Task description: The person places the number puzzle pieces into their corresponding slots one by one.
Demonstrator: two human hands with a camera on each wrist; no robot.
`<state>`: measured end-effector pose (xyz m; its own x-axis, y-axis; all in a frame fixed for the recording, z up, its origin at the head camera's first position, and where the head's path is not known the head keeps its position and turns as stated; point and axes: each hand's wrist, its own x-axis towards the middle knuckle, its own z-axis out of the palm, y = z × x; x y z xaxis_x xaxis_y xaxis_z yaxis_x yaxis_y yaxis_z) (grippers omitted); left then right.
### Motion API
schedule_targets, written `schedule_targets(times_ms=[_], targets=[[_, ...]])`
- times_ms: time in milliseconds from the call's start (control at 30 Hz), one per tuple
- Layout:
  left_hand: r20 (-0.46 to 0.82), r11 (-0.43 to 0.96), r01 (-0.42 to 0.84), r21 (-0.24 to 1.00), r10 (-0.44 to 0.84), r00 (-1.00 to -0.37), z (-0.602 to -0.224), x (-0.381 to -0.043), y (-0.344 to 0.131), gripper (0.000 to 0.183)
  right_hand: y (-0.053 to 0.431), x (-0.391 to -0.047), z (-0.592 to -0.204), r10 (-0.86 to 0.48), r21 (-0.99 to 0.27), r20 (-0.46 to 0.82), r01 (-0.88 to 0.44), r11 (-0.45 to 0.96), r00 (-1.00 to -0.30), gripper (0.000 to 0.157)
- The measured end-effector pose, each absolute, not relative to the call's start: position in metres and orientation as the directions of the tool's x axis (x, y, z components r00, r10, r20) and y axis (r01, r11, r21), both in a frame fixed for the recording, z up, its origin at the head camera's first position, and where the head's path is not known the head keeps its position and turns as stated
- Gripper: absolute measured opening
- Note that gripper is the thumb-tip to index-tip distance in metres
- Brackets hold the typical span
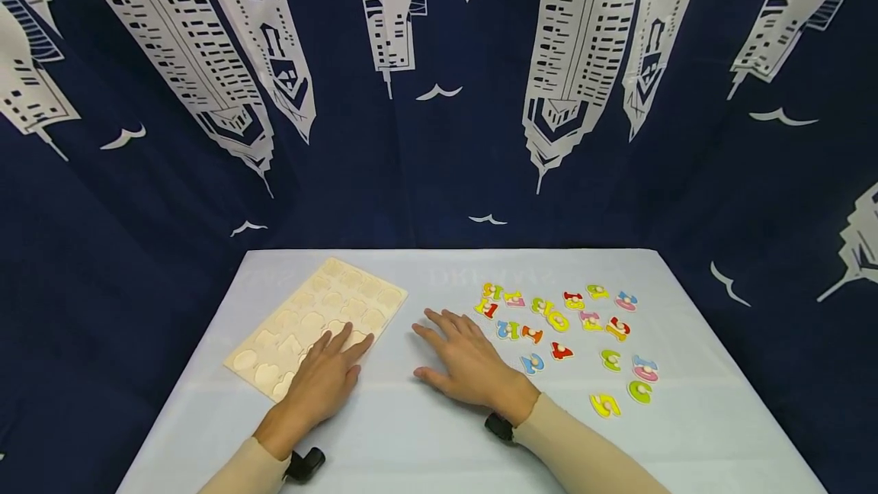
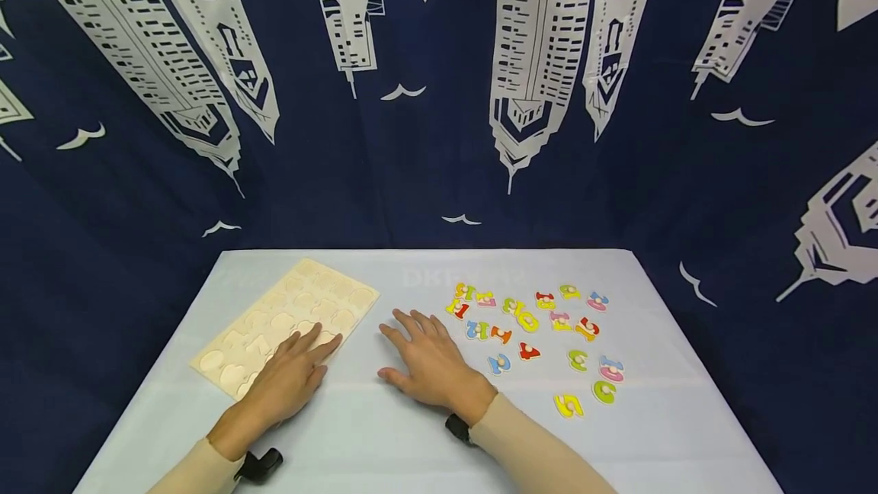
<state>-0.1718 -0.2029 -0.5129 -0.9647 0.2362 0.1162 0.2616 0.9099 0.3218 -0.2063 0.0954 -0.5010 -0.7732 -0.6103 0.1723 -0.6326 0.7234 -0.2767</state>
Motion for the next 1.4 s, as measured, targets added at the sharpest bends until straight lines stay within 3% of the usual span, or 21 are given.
schedule_targets(times_ms=[333,567,833,1000,1233,1400], targets=[[0.095,0.866,0.321,0.383,0.308,-0.946,-0.512,-0.168,-0.202,0.05,0.073,-0.221,-0.51,-0.665,-0.238,0.161,-0.682,0.691,-0.73,0.071],[0.097,0.831,0.374,0.411,0.368,-0.925,-0.513,-0.164,-0.199,0.047,0.074,-0.221,-0.509,-0.628,-0.157,0.078,-0.632,0.759,-0.774,0.072],[0.063,0.758,0.384,0.528,0.416,-0.907,-0.509,-0.164,-0.203,0.044,0.081,-0.213,-0.509,-0.602,-0.112,0.119,-0.614,0.782,-0.789,0.05],[0.053,0.77,0.36,0.527,0.394,-0.918,-0.512,-0.162,-0.213,0.054,0.085,-0.202,-0.511,-0.604,-0.102,0.171,-0.624,0.775,-0.778,0.035],[-0.005,0.867,0.179,0.465,0.205,-0.979,-0.51,-0.155,-0.235,0.08,0.095,-0.186,-0.514,-0.616,-0.067,0.228,-0.643,0.763,-0.754,0.027],[-0.025,0.856,0.176,0.486,0.215,-0.976,-0.51,-0.158,-0.236,0.084,0.111,-0.177,-0.513,-0.604,-0.06,0.256,-0.635,0.77,-0.755,0.026]])
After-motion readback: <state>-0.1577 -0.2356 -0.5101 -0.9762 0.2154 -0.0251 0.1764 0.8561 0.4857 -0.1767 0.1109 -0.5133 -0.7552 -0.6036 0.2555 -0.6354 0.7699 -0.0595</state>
